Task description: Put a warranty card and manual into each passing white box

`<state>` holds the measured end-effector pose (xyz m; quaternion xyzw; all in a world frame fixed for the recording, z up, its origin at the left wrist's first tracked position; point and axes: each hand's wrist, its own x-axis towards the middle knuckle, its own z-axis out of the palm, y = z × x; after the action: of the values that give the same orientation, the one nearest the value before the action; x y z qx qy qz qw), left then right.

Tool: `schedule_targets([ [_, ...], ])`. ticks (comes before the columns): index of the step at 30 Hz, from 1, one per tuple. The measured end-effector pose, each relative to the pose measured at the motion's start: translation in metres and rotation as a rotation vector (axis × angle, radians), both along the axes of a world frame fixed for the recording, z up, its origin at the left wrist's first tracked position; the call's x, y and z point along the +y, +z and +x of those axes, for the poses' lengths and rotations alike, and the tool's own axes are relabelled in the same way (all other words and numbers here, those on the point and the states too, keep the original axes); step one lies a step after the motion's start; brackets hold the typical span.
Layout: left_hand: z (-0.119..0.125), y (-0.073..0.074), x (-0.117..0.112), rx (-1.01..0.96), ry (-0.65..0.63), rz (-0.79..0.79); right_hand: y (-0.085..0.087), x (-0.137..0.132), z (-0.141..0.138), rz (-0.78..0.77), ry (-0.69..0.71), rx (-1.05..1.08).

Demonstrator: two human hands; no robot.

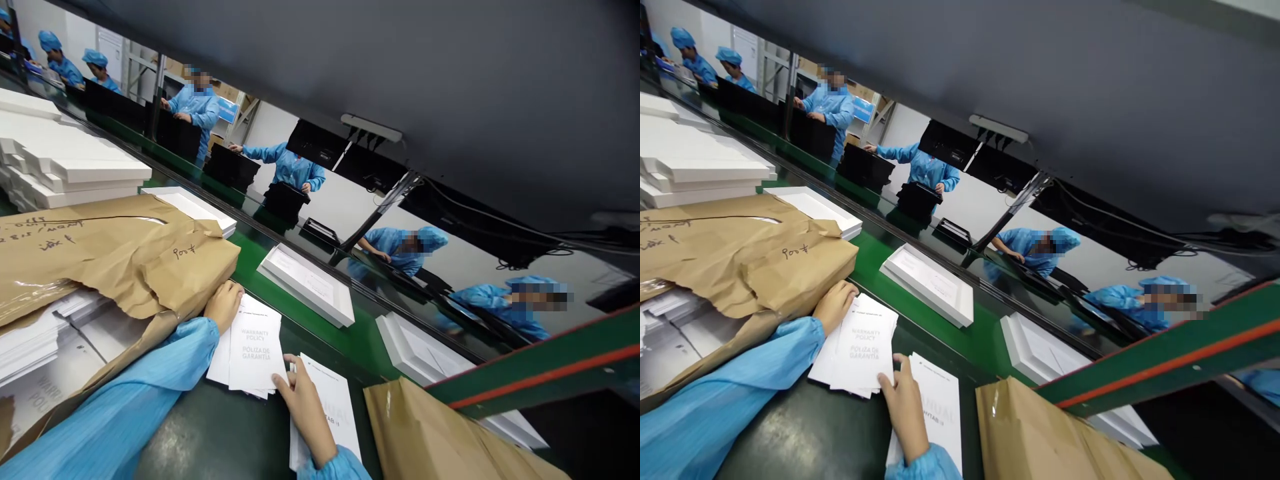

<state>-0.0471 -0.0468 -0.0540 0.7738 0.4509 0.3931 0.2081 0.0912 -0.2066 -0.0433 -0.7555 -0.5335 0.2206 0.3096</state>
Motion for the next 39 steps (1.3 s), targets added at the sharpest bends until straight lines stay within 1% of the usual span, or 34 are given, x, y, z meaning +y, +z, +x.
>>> schedule_targets([
  [2, -0.001, 0.002, -0.001, -0.059, -0.014, 0.017, 0.002, -0.001, 0.011, 0.105, -0.034, 0.117],
  [5, 0.000, 0.007, -0.003, -0.179, -0.063, 0.035, 0.010, -0.003, 0.025, 0.302, -0.144, 0.334],
  [7, 0.003, 0.012, -0.008, -0.268, -0.147, -0.027, 0.012, -0.004, 0.028, 0.441, -0.226, 0.510],
  [8, 0.005, 0.015, -0.012, -0.304, -0.224, -0.096, 0.012, -0.004, 0.028, 0.499, -0.249, 0.588],
  [10, 0.010, 0.020, -0.021, -0.351, -0.448, -0.305, 0.011, -0.003, 0.026, 0.557, -0.238, 0.692],
  [12, 0.017, 0.022, -0.031, -0.362, -0.703, -0.514, 0.010, -0.003, 0.022, 0.507, -0.161, 0.704],
  [13, 0.020, 0.022, -0.035, -0.376, -0.794, -0.584, 0.012, -0.003, 0.022, 0.454, -0.116, 0.683],
  [14, 0.023, 0.020, -0.039, -0.404, -0.838, -0.625, 0.014, -0.004, 0.022, 0.395, -0.077, 0.648],
  [15, 0.026, 0.019, -0.041, -0.445, -0.840, -0.648, 0.016, -0.006, 0.024, 0.341, -0.050, 0.597],
  [16, 0.028, 0.016, -0.042, -0.496, -0.804, -0.666, 0.019, -0.008, 0.028, 0.303, -0.043, 0.525],
  [17, 0.030, 0.013, -0.042, -0.553, -0.745, -0.687, 0.022, -0.012, 0.033, 0.283, -0.058, 0.423],
  [19, 0.032, 0.007, -0.039, -0.649, -0.621, -0.729, 0.025, -0.019, 0.051, 0.251, -0.124, 0.131],
  [21, 0.033, 0.002, -0.036, -0.714, -0.544, -0.754, 0.023, -0.026, 0.073, 0.169, -0.188, -0.170],
  [22, 0.034, 0.001, -0.034, -0.734, -0.525, -0.756, 0.019, -0.028, 0.084, 0.113, -0.204, -0.274],
  [24, 0.035, -0.002, -0.034, -0.740, -0.517, -0.748, 0.010, -0.029, 0.101, 0.024, -0.207, -0.366],
  [25, 0.035, -0.003, -0.035, -0.730, -0.523, -0.738, 0.006, -0.029, 0.107, 0.007, -0.204, -0.378],
  [27, 0.037, -0.005, -0.036, -0.702, -0.529, -0.707, 0.001, -0.025, 0.112, 0.028, -0.197, -0.392],
  [30, 0.038, -0.007, -0.038, -0.665, -0.525, -0.667, 0.002, -0.021, 0.110, 0.104, -0.193, -0.410],
  [32, 0.037, -0.007, -0.037, -0.644, -0.517, -0.644, 0.012, -0.021, 0.106, 0.136, -0.181, -0.402],
  [35, 0.034, -0.004, -0.035, -0.596, -0.560, -0.627, 0.036, -0.027, 0.099, 0.223, -0.172, -0.316],
  [37, 0.031, 0.000, -0.034, -0.565, -0.645, -0.642, 0.052, -0.030, 0.094, 0.336, -0.188, -0.160],
  [39, 0.029, 0.004, -0.033, -0.544, -0.734, -0.664, 0.061, -0.028, 0.089, 0.417, -0.186, 0.038],
])
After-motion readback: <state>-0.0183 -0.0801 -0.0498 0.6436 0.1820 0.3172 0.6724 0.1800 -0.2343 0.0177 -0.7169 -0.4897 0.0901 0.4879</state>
